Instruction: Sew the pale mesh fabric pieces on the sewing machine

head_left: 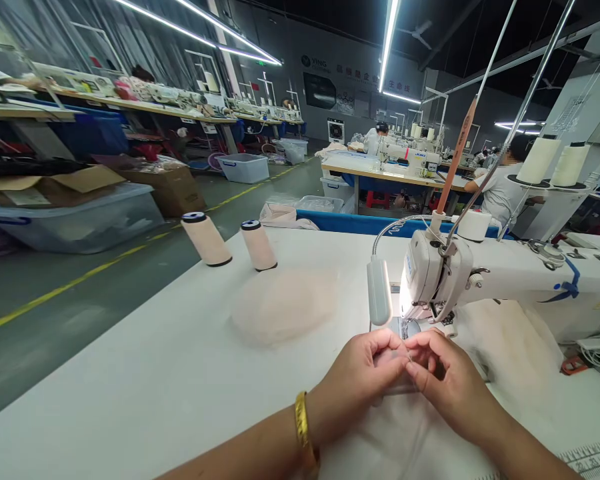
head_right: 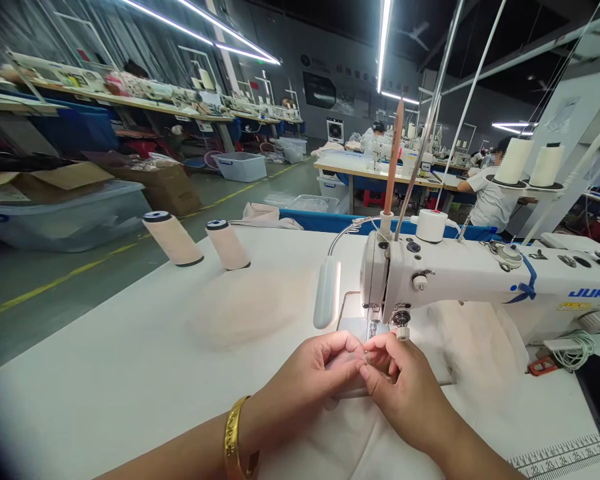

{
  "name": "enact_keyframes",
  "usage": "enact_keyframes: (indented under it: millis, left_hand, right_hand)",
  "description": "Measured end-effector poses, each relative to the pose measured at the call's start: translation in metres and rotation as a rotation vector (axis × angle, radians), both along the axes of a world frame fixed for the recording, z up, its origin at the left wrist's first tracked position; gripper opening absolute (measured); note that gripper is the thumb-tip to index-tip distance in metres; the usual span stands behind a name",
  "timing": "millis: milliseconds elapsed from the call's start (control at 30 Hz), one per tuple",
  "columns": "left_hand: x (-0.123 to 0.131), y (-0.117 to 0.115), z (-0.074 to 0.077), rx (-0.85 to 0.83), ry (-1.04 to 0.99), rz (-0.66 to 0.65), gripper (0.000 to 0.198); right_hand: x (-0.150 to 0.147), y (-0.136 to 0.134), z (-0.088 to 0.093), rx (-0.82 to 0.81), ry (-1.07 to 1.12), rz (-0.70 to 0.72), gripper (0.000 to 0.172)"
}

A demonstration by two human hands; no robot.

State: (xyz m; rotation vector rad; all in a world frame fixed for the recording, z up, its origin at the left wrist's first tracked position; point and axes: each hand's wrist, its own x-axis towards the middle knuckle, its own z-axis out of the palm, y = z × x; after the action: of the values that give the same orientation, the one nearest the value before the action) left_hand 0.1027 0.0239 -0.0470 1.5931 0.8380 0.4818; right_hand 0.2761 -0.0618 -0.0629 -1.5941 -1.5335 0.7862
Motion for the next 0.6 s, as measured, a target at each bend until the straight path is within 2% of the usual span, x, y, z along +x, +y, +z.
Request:
enact_keyframes:
  millis: [167,267,433,600]
  left_hand:
    - [-0.0013,0.0005,0.0011,0.097,0.003,-0.013,0.03]
    - [-0.0013,0.0011,0.0017,0.166,0.009,-0.027,0.025]
    - [-0.0012,0.0012,0.0027,0.159,0.012,-0.071,0.019]
    - [-0.0011,0.0015,0.0037,0.106,0.004,-0.082,0.025]
  right_hand:
    - [0.0009,0.0005,0.0033,0.025,0.024,0.021,0.015]
    - [0.0015,0.0004,0.0042,0.026,0.006,0.034,0.016]
    - [0.0006,0.0,0.004,0.04,0.005,0.04,0.021]
    - [-0.0001,0.0002,0.0026,0.039,0.003,0.028,0.021]
